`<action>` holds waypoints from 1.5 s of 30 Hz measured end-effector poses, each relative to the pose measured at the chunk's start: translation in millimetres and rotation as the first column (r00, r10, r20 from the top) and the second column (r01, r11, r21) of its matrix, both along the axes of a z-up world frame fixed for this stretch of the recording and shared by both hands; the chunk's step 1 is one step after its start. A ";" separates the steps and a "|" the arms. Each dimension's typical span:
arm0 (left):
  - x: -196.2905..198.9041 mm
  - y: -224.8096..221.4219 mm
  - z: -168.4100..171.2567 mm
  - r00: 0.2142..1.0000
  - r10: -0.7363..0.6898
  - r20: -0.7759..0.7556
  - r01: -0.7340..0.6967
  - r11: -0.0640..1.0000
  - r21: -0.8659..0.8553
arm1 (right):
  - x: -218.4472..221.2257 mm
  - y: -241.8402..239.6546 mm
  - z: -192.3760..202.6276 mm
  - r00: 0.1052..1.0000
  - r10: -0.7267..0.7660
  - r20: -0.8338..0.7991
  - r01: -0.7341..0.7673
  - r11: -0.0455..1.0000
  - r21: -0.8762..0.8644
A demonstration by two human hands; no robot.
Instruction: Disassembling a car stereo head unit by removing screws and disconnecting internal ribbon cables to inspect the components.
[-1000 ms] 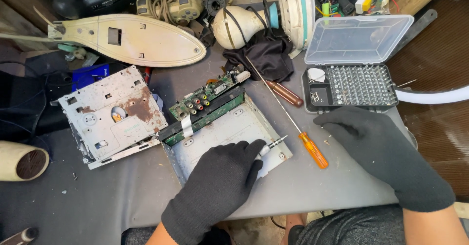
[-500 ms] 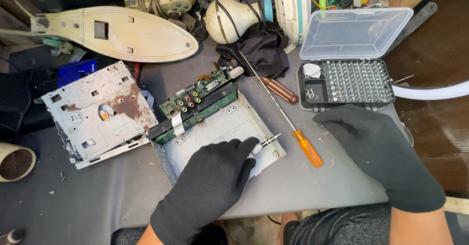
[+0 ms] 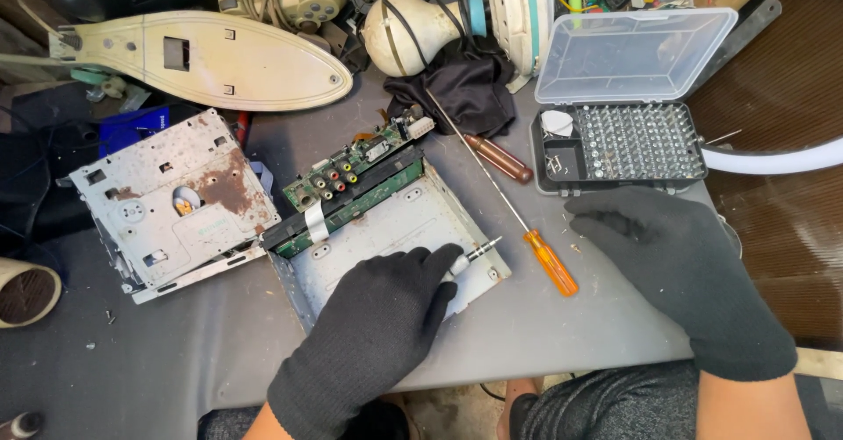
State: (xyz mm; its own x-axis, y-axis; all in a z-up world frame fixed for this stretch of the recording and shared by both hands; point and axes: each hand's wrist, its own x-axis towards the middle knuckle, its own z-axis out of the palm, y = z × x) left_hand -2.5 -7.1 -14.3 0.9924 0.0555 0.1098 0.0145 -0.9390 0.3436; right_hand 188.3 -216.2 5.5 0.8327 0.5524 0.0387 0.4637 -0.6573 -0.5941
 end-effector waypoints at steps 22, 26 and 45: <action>-4.5 5.6 10.2 0.984 0.167 0.058 -0.161 0.983 -0.092 | -38.0 26.9 0.4 0.887 0.245 0.391 -0.358 0.899 0.251; -4.1 5.4 13.8 0.939 0.333 0.089 -0.310 0.928 -0.209 | -48.3 36.2 0.2 0.843 0.308 0.441 -0.436 0.871 0.225; -5.5 21.0 47.9 0.802 0.560 -0.208 -0.528 0.501 -0.686 | -131.4 73.3 -48.1 0.963 0.243 0.117 -0.246 0.969 0.013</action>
